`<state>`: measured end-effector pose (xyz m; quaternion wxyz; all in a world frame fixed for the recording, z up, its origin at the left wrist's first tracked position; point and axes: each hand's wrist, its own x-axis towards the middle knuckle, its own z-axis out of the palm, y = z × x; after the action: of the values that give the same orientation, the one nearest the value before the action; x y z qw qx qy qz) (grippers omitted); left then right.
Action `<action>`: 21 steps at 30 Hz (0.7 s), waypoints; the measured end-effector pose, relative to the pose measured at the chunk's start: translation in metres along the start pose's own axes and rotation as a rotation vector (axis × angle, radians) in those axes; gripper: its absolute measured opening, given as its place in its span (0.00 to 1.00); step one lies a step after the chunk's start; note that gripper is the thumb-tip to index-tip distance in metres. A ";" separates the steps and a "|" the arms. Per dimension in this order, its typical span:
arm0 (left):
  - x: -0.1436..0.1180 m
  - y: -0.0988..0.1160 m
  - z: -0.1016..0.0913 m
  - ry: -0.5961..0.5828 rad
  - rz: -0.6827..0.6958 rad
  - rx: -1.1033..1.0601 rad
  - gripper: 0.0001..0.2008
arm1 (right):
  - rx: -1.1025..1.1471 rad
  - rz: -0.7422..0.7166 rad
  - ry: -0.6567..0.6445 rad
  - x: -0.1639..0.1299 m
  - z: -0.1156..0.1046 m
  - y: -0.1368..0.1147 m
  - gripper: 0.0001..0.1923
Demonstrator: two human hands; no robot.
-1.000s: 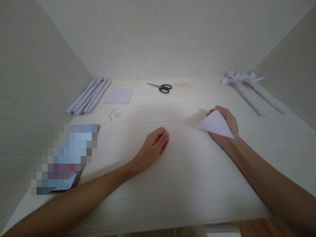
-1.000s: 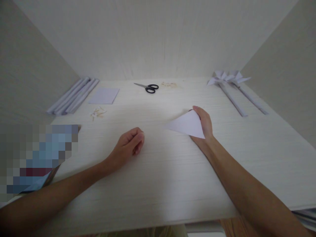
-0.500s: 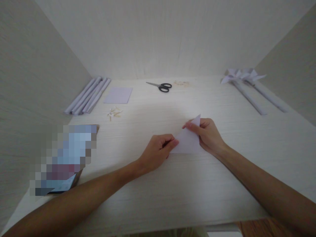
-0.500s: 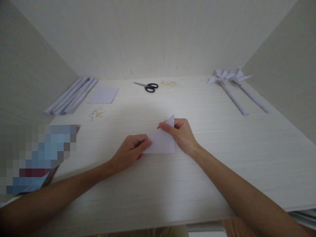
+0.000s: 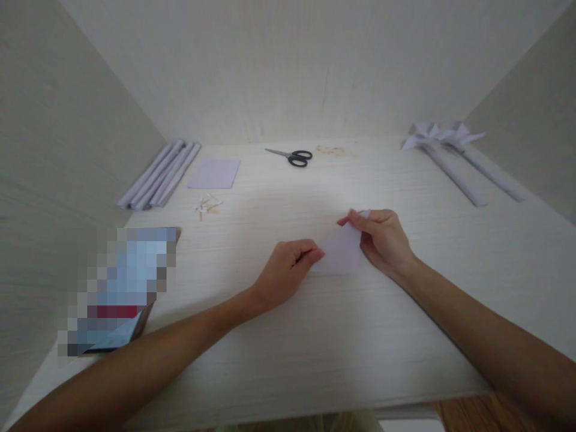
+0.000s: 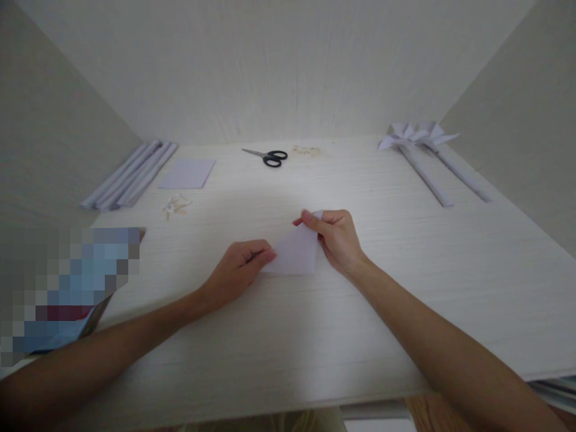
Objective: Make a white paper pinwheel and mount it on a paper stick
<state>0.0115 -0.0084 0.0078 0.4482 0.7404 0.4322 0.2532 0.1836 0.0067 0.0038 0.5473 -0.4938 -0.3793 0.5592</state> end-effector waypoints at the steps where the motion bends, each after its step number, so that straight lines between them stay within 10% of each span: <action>1: 0.001 0.000 0.000 -0.002 -0.006 -0.010 0.15 | 0.004 -0.009 0.006 0.000 0.000 -0.001 0.09; 12: -0.007 -0.005 0.000 0.008 0.027 -0.061 0.17 | 0.150 -0.135 0.273 0.013 -0.019 -0.010 0.10; 21: -0.005 -0.002 0.000 0.007 -0.008 -0.071 0.17 | -0.058 -0.243 -0.131 -0.003 -0.006 0.008 0.16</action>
<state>0.0081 -0.0121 0.0067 0.4739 0.7213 0.4275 0.2690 0.1876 0.0025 -0.0049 0.5706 -0.4224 -0.4870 0.5087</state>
